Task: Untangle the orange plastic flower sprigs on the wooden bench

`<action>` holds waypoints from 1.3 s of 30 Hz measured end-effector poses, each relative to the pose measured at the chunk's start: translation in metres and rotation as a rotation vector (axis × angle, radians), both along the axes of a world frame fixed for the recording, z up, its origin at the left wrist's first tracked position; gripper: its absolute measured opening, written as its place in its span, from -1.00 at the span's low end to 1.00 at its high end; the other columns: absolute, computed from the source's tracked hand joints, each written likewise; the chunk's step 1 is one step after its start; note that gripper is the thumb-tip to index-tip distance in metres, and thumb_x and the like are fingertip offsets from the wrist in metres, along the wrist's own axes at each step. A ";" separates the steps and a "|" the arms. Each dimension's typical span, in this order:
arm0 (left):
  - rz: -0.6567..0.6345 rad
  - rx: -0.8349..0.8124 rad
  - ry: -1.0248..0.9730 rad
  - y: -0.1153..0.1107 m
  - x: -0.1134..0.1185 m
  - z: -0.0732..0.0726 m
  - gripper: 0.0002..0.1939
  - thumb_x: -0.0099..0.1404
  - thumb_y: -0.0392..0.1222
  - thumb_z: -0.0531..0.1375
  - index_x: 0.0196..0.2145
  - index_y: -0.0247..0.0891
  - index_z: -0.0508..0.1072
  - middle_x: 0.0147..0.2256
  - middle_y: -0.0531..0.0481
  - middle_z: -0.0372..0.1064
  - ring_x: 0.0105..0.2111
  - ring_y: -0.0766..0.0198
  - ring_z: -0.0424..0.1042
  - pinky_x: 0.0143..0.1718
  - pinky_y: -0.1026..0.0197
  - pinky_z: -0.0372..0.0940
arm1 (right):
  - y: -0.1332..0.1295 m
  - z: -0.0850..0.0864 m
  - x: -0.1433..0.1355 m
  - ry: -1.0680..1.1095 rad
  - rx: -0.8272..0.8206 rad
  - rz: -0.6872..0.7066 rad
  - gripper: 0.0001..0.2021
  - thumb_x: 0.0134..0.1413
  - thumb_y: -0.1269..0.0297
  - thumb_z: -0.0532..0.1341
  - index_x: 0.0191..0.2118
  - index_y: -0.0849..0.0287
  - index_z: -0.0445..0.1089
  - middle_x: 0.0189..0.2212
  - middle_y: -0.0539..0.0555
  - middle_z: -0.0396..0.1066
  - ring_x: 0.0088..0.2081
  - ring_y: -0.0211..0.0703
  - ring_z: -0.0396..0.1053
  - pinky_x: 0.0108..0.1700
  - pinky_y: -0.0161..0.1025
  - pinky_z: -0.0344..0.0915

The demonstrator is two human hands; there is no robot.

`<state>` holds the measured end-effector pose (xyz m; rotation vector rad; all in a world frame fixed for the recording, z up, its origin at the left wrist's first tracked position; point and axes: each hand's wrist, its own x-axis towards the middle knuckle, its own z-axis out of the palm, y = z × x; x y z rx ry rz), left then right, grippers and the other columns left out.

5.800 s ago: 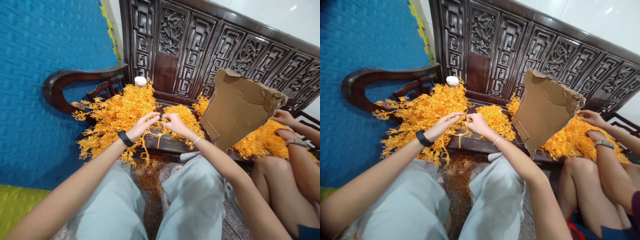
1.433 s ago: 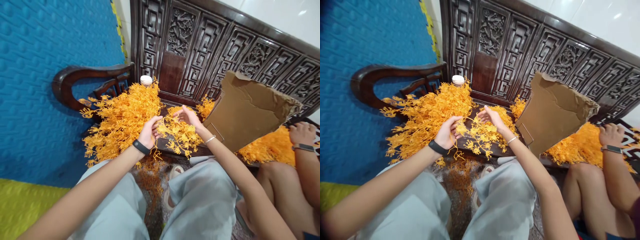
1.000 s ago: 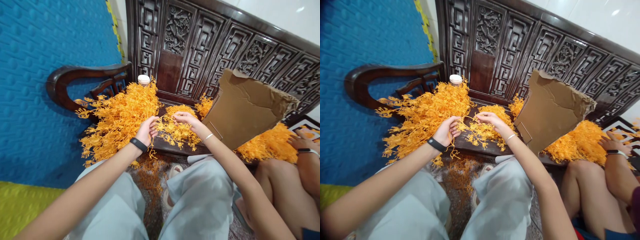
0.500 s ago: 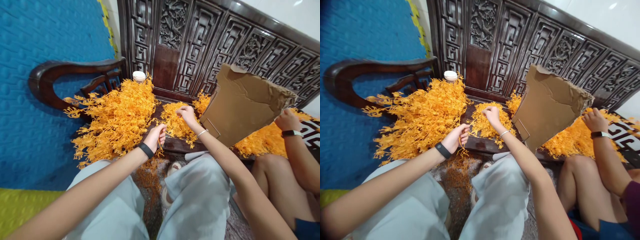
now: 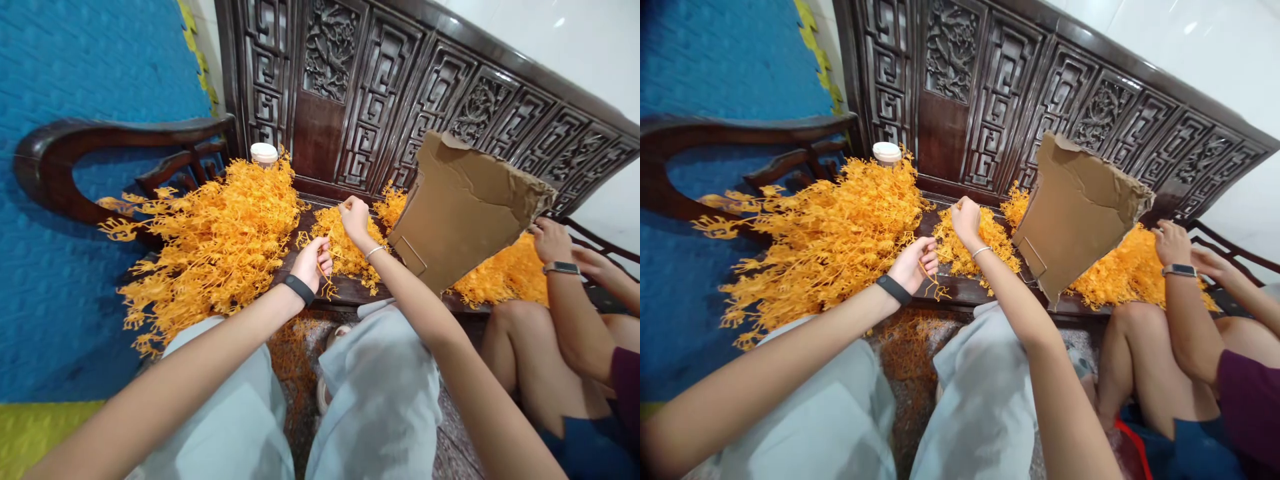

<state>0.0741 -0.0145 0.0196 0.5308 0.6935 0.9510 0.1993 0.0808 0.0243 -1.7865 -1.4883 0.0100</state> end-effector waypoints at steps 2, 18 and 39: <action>0.022 -0.006 -0.019 0.001 0.001 0.001 -0.70 0.20 -0.25 0.00 -0.66 -0.26 0.08 -0.81 0.22 -0.19 -0.81 0.50 -0.14 -0.78 0.41 -0.16 | 0.002 0.001 -0.003 0.014 -0.008 -0.006 -0.89 -0.06 0.39 0.07 -0.48 0.22 0.32 -0.48 0.05 0.34 -0.42 -0.25 0.23 -0.30 -0.30 0.11; -0.134 -0.018 0.020 -0.045 -0.015 0.006 -0.66 0.15 -0.26 0.00 -0.74 -0.26 0.05 -0.80 0.21 -0.24 -0.81 0.51 -0.17 -0.78 0.40 -0.17 | 0.041 -0.017 0.051 0.208 -0.058 -0.116 -0.83 -0.07 0.22 0.15 -0.39 0.19 0.42 -0.38 0.08 0.40 -0.30 -0.20 0.32 -0.19 -0.28 0.19; 0.010 0.056 0.005 -0.008 -0.049 -0.001 -0.66 0.12 -0.26 -0.01 -0.77 -0.25 0.04 -0.82 0.19 -0.25 -0.82 0.48 -0.17 -0.79 0.39 -0.16 | 0.034 -0.037 0.071 0.207 -0.026 -0.176 -0.87 -0.13 0.28 0.18 -0.44 0.23 0.39 -0.53 0.01 0.32 -0.46 -0.27 0.23 -0.33 -0.31 0.11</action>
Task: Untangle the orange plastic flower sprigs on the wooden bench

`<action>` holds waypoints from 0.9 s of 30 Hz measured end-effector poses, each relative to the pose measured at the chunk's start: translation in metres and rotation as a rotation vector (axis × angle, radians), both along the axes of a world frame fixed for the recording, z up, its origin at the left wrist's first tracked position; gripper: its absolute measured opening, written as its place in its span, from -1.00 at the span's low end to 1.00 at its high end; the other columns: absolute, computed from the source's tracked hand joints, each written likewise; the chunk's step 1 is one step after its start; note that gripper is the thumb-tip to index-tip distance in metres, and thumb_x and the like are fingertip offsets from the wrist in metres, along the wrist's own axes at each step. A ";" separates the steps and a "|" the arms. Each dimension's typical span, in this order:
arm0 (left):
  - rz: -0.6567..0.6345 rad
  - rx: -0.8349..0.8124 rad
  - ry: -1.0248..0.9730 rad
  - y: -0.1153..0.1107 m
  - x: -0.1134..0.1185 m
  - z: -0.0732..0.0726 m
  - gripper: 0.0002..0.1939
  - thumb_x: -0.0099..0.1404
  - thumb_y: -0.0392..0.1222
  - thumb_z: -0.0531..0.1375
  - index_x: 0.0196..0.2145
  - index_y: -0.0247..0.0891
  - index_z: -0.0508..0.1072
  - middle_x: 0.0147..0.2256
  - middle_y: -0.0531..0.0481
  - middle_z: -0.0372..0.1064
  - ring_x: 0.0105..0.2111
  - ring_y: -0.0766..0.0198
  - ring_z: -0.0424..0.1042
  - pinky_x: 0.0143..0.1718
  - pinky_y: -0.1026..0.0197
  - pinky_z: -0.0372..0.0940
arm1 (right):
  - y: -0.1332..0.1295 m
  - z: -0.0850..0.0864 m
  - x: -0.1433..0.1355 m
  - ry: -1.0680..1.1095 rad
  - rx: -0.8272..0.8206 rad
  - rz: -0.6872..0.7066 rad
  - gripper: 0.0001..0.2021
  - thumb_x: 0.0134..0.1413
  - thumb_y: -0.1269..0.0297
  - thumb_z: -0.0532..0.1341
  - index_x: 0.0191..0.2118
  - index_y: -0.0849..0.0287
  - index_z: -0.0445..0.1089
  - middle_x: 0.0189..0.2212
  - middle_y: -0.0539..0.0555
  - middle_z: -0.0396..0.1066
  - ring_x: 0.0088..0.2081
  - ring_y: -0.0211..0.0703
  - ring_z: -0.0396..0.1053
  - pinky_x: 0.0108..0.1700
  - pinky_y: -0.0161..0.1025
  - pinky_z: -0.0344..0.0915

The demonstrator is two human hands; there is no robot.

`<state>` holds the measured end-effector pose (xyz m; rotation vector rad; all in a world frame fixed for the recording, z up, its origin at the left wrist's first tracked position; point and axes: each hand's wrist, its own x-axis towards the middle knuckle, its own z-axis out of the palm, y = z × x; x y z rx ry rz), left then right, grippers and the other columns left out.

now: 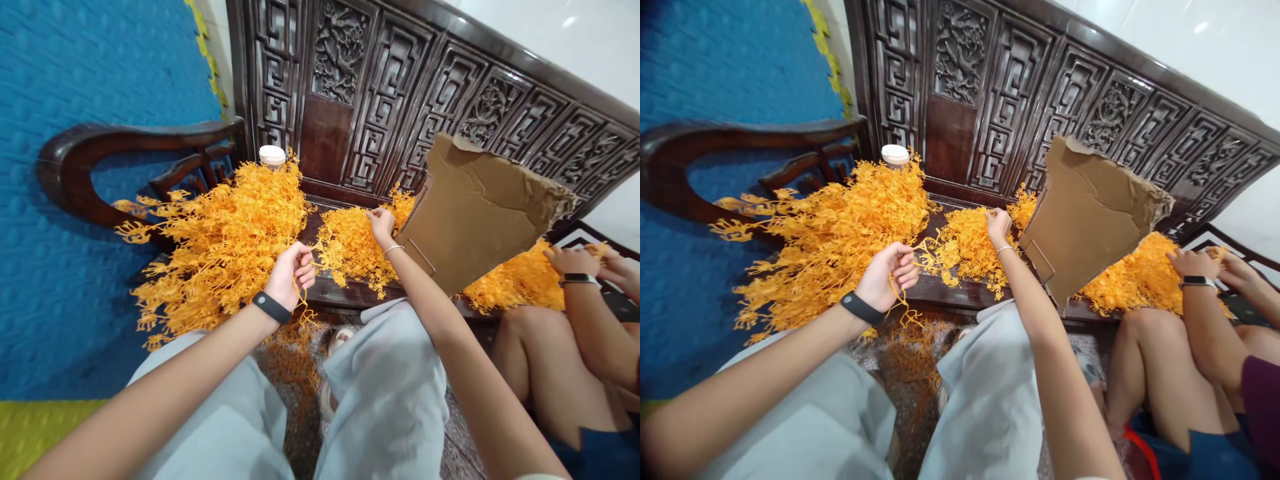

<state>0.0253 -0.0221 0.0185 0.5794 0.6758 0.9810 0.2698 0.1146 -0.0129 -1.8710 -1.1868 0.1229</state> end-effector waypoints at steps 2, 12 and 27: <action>0.001 0.006 0.001 0.001 0.000 0.000 -0.66 0.12 -0.27 -0.02 -0.77 -0.25 0.05 -0.82 0.18 -0.25 -0.81 0.48 -0.16 -0.79 0.39 -0.16 | 0.000 -0.002 0.002 0.016 0.035 0.019 -0.87 -0.14 0.32 0.17 -0.43 0.25 0.40 -0.54 0.01 0.32 -0.46 -0.27 0.23 -0.32 -0.31 0.13; 0.012 0.003 0.015 0.008 0.003 0.002 -0.66 0.12 -0.27 -0.03 -0.77 -0.25 0.03 -0.83 0.17 -0.24 -0.82 0.48 -0.16 -0.80 0.38 -0.16 | 0.003 -0.010 0.014 -0.019 0.105 0.113 -0.71 -0.23 0.54 0.00 -0.34 0.26 0.37 -0.38 0.08 0.38 -0.32 -0.22 0.31 -0.21 -0.28 0.21; 0.046 0.099 -0.097 0.017 0.006 0.006 -0.68 0.08 -0.26 0.01 -0.77 -0.24 0.02 -0.82 0.17 -0.23 -0.82 0.47 -0.13 -0.79 0.37 -0.12 | -0.045 0.013 -0.038 0.559 -0.172 0.779 -0.52 -0.05 -0.15 0.05 -0.40 0.22 0.38 -0.46 0.09 0.39 -0.44 -0.27 0.35 -0.46 -0.35 0.24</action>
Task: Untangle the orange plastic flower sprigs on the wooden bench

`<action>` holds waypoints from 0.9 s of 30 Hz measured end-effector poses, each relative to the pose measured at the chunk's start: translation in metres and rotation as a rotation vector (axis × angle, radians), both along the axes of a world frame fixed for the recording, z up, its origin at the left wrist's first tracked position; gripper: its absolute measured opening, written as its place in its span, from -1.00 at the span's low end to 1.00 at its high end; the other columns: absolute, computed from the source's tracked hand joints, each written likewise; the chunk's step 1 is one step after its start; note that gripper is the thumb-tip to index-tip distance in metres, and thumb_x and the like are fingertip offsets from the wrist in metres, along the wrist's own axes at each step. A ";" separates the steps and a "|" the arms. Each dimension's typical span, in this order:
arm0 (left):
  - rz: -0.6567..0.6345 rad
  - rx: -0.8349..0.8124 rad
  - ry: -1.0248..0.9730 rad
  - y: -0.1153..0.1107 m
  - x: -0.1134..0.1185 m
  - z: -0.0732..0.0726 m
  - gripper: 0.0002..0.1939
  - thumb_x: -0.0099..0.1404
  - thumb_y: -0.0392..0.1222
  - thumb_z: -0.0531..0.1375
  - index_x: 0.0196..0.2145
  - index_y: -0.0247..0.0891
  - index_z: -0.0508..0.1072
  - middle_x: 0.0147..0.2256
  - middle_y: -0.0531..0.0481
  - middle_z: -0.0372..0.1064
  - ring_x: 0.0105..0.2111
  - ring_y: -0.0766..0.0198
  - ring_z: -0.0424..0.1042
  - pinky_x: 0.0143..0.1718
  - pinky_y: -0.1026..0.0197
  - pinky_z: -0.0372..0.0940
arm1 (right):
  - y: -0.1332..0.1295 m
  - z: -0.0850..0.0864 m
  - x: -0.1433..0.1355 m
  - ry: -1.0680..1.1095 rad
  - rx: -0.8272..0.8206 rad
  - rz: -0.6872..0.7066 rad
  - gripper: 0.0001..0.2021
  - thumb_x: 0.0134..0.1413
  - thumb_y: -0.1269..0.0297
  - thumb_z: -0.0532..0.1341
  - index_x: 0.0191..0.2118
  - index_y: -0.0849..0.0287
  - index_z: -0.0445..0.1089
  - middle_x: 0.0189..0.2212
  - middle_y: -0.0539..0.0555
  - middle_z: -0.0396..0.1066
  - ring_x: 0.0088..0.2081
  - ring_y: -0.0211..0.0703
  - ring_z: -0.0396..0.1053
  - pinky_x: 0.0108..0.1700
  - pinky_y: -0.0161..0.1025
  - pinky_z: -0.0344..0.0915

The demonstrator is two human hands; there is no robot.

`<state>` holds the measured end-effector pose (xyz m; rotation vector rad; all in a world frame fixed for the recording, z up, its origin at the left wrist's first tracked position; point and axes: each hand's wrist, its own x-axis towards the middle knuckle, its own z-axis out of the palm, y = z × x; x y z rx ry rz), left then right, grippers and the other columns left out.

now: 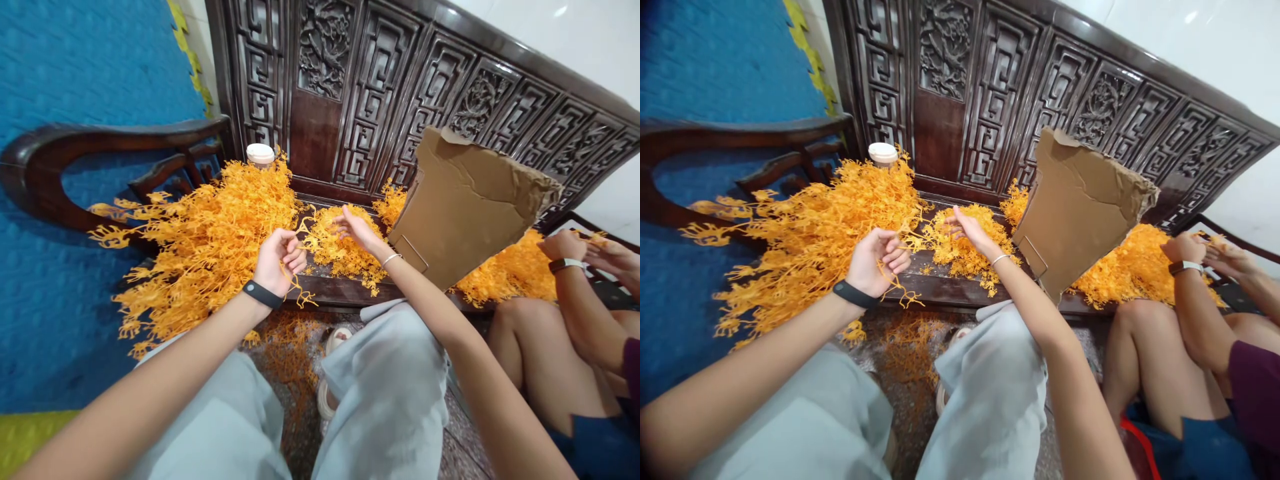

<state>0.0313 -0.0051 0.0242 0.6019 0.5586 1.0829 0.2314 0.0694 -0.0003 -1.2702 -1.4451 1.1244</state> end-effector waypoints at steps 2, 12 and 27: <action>-0.004 -0.010 0.013 0.000 0.002 -0.001 -0.67 0.07 -0.25 0.02 -0.76 -0.24 0.02 -0.83 0.17 -0.23 -0.82 0.47 -0.13 -0.79 0.37 -0.12 | -0.004 0.003 -0.006 0.044 0.002 0.046 -0.55 -0.11 -0.15 0.11 -0.42 0.21 0.37 -0.50 0.05 0.37 -0.44 -0.29 0.34 -0.45 -0.36 0.25; -0.036 0.004 0.079 0.003 0.002 -0.007 -0.68 0.09 -0.26 0.00 -0.77 -0.25 0.05 -0.82 0.17 -0.23 -0.81 0.47 -0.14 -0.79 0.37 -0.15 | 0.003 0.001 0.009 0.154 0.073 -0.107 -0.69 -0.30 0.05 0.28 -0.51 0.18 0.25 -0.49 -0.07 0.29 -0.43 -0.38 0.28 -0.39 -0.40 0.24; -0.096 -0.165 0.157 -0.031 0.041 -0.019 -0.61 0.22 -0.16 0.05 -0.70 -0.26 0.03 -0.79 0.23 -0.24 -0.80 0.51 -0.18 -0.77 0.40 -0.20 | 0.019 0.016 -0.001 0.364 -0.123 -0.601 -0.81 -0.25 0.39 0.25 -0.60 0.21 0.17 -0.64 -0.12 0.22 -0.54 -0.41 0.17 -0.50 -0.41 0.15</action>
